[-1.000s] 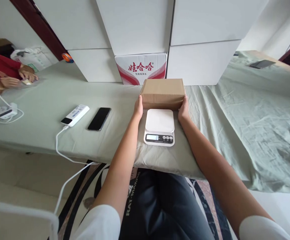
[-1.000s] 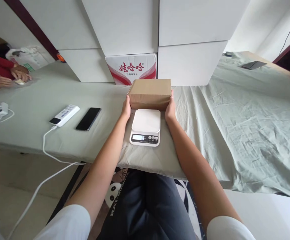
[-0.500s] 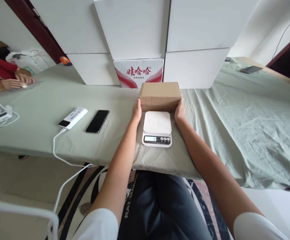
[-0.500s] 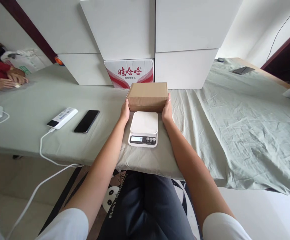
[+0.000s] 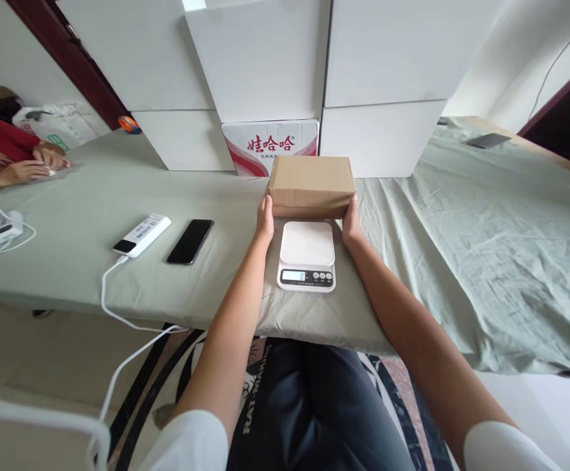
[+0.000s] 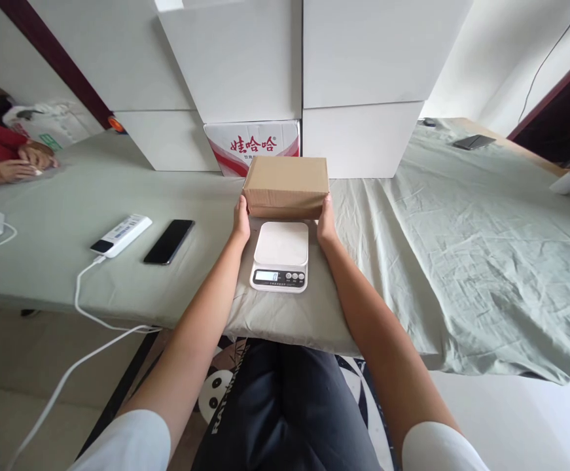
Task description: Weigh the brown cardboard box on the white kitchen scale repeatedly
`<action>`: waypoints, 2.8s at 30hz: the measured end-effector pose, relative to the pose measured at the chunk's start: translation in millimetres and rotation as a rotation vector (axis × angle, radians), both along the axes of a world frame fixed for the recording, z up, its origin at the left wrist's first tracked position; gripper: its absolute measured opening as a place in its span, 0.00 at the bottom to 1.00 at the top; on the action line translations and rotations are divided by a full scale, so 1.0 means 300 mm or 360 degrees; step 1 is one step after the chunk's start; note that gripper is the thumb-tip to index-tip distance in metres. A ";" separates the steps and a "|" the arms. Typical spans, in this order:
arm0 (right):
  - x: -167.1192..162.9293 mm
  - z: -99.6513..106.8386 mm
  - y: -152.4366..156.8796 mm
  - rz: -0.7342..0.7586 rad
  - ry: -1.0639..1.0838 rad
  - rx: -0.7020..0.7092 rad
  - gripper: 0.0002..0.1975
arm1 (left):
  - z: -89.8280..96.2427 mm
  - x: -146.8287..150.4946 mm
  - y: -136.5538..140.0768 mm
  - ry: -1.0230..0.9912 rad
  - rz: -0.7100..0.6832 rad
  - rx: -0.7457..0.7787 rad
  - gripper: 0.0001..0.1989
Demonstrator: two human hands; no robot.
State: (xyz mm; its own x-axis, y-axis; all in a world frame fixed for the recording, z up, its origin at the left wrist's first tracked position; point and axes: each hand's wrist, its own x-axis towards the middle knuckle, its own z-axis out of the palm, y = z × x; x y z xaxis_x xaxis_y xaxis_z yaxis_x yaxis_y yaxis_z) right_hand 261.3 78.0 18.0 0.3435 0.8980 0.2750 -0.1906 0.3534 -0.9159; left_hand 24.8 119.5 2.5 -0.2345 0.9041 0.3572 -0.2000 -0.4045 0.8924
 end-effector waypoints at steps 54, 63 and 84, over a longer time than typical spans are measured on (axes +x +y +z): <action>-0.027 0.086 -0.380 -0.0368 0.0379 -0.0150 0.34 | 0.008 -0.114 -0.264 -0.0249 0.0247 -0.0226 0.51; -0.017 0.093 -0.366 -0.0421 0.0467 -0.0203 0.32 | -0.006 -0.123 -0.250 -0.0385 0.0227 -0.0235 0.51; -0.020 0.089 -0.358 -0.0352 0.0447 -0.0208 0.30 | 0.054 -0.089 -0.302 -0.0291 0.0595 -0.0094 0.40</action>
State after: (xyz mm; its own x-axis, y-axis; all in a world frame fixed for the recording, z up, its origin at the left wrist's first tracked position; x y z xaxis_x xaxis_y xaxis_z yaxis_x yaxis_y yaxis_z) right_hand 255.2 -29.4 44.6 0.5784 0.8152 0.0304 -0.3731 0.2975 -0.8788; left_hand -1.9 28.8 18.8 -0.6052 0.7623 0.2293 -0.2064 -0.4285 0.8796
